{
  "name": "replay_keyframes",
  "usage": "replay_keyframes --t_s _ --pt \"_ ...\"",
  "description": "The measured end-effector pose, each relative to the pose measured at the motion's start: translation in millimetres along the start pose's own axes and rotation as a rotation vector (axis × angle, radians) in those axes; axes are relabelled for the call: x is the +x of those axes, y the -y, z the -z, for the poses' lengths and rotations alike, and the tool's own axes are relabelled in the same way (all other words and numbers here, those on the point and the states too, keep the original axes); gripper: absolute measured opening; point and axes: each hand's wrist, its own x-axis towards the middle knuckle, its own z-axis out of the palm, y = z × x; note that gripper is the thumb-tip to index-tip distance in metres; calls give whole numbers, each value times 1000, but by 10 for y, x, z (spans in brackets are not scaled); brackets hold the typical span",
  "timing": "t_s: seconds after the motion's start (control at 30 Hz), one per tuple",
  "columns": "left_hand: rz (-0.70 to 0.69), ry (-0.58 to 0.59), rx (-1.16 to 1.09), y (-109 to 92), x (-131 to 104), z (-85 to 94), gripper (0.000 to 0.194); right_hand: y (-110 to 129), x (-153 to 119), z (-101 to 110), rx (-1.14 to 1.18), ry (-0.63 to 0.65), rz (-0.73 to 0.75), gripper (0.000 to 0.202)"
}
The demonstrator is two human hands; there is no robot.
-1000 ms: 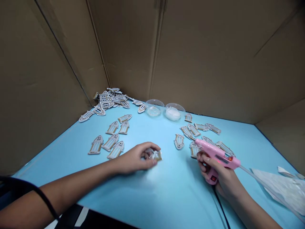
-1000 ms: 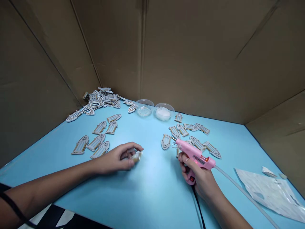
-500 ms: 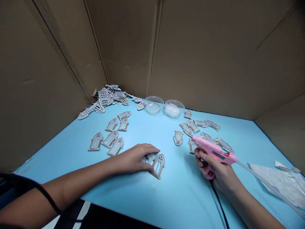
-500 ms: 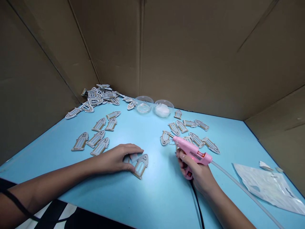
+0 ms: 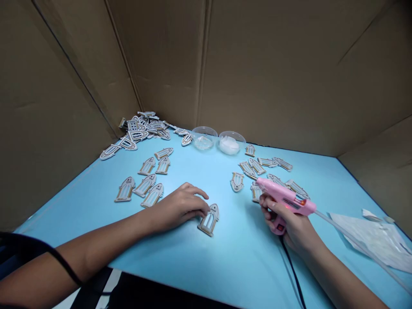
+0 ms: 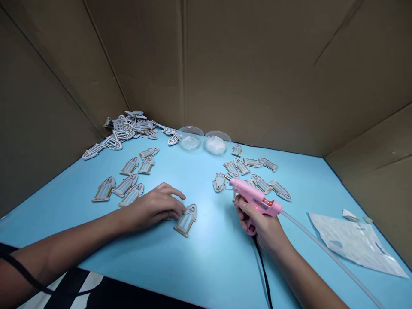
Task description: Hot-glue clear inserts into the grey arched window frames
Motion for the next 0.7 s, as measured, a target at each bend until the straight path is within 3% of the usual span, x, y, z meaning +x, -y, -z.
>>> replay_keyframes --t_s 0.13,0.27,0.4,0.5,0.57,0.7 --pt "23 33 -106 3 13 6 27 -14 16 16 3 5 12 45" --pt "145 75 -4 -12 21 222 24 12 -6 16 -4 8 -13 50" --pt "341 194 153 -24 -15 385 53 31 -16 16 -6 4 -13 50" --pt "365 272 237 -40 -44 331 53 14 -3 22 -12 10 -18 48" --pt "327 283 289 -61 -51 271 44 -4 6 26 -17 7 -8 46" --pt "306 290 336 -104 -44 224 47 -23 7 27 -9 -6 24 42"
